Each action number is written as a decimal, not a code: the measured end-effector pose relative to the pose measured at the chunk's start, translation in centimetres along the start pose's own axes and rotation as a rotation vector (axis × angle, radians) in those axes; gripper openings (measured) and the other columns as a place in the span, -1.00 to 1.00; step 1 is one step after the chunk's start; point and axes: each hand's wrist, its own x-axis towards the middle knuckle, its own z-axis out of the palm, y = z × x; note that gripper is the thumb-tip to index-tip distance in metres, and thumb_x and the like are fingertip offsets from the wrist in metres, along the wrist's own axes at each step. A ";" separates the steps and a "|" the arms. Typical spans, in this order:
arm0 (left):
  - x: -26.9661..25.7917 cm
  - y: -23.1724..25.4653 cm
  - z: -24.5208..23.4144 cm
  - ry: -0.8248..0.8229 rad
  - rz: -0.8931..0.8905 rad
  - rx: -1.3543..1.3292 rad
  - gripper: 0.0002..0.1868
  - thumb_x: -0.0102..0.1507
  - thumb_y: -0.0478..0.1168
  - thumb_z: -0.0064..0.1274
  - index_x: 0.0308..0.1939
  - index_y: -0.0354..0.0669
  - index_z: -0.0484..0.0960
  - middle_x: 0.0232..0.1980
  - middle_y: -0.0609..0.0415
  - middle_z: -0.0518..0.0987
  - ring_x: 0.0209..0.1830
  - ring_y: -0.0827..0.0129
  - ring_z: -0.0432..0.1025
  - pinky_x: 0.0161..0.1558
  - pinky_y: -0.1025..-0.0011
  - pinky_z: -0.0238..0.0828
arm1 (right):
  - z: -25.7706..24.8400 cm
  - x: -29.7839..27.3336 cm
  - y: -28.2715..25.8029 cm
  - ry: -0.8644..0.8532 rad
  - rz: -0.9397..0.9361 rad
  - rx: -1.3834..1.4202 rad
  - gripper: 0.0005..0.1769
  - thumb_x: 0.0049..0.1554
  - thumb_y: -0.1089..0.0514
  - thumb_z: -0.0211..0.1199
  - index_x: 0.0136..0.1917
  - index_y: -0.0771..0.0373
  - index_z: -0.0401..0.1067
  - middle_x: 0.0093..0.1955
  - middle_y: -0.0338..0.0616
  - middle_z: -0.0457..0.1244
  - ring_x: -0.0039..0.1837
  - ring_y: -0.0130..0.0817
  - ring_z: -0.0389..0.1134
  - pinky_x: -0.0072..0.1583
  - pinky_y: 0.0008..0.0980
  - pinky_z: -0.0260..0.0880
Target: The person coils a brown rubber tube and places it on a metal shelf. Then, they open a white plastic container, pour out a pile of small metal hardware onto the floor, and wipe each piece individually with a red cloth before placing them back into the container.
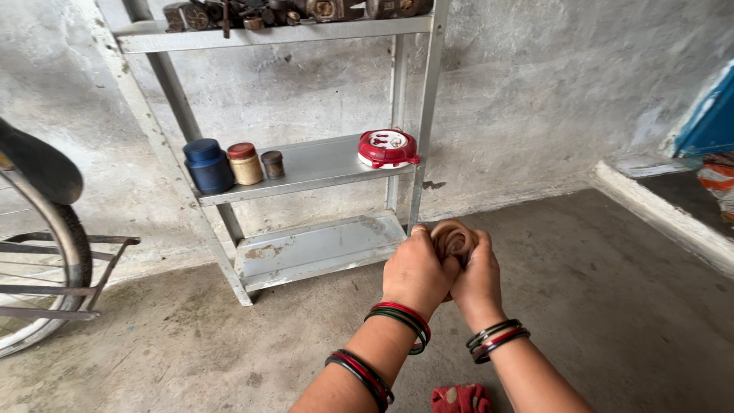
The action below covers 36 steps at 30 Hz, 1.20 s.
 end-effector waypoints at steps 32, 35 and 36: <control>3.3 -2.8 -1.9 -0.295 -0.229 -1.402 -0.82 0.16 -0.23 0.30 -0.34 -0.14 0.57 -0.53 0.21 0.47 -0.64 0.53 0.36 -0.55 0.45 0.44 | -4.2 0.8 -2.0 -0.600 0.604 1.207 -0.58 0.26 0.07 0.06 0.26 0.38 0.40 0.19 -0.02 0.39 0.21 -0.27 0.44 0.31 -0.18 0.42; 3.4 -2.4 -2.3 -0.315 -0.180 -1.436 -0.80 0.17 -0.23 0.31 -0.35 -0.13 0.56 -0.53 0.21 0.47 -0.65 0.55 0.35 -0.57 0.44 0.43 | -3.3 0.5 -1.9 -0.638 0.563 1.272 -0.57 0.17 0.07 0.22 0.25 0.34 0.44 0.18 -0.07 0.40 0.20 -0.30 0.44 0.28 -0.22 0.43; 3.3 -2.4 -2.4 -0.321 -0.157 -1.445 -0.80 0.17 -0.22 0.31 -0.35 -0.13 0.55 -0.53 0.21 0.47 -0.64 0.55 0.35 -0.56 0.45 0.43 | -3.3 0.4 -1.9 -0.642 0.557 1.266 -0.57 0.14 0.07 0.26 0.22 0.32 0.46 0.16 -0.09 0.41 0.19 -0.30 0.44 0.27 -0.21 0.44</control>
